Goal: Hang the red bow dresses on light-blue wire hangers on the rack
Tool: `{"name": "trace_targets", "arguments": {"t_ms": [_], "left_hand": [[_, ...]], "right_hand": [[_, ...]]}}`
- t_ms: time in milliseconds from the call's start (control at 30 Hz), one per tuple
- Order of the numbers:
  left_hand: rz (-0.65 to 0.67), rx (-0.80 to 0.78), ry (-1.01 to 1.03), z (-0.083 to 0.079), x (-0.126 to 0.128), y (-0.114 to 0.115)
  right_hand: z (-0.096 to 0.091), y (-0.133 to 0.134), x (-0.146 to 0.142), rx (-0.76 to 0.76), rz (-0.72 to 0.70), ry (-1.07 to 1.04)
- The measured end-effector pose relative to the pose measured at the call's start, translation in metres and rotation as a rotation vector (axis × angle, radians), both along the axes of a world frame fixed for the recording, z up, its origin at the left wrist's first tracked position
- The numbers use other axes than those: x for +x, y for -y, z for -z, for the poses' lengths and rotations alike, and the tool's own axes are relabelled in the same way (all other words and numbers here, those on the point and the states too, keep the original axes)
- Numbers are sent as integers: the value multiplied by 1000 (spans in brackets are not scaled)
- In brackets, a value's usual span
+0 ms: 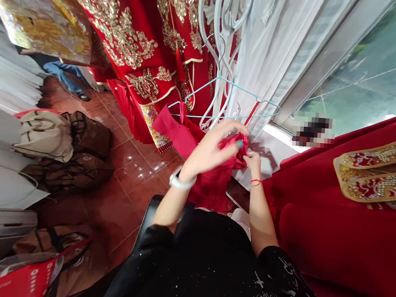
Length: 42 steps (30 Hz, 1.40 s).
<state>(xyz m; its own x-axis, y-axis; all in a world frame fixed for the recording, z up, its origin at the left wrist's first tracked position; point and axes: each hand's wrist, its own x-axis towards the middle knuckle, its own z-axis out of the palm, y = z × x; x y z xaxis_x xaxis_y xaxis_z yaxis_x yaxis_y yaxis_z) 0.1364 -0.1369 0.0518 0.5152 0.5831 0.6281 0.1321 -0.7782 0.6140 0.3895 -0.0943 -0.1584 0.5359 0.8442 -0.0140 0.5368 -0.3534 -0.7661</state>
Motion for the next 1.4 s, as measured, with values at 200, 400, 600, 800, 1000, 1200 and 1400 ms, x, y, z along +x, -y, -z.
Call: {"name": "trace_targets", "arguments": {"t_ms": [200, 400, 600, 800, 1000, 1200, 1400], "left_hand": [[-236, 27, -484, 52, 63, -111], [-262, -37, -506, 57, 103, -120], [-289, -143, -343, 69, 111, -124], [-256, -159, -329, 70, 104, -122], [-110, -212, -306, 70, 92, -127], [-124, -170, -331, 69, 89, -121], [-103, -150, -357, 67, 84, -113]], "right_hand": [[-11, 19, 7, -10, 60, -313], [-40, 40, 28, 196, -8, -883], [-54, 59, 5, 607, -71, -1031], [-65, 70, -4, 285, -283, -981], [-66, 57, 17, 507, 24, -962], [-71, 46, 7, 837, 184, -710], [-106, 15, 16, 960, 83, -408]]}}
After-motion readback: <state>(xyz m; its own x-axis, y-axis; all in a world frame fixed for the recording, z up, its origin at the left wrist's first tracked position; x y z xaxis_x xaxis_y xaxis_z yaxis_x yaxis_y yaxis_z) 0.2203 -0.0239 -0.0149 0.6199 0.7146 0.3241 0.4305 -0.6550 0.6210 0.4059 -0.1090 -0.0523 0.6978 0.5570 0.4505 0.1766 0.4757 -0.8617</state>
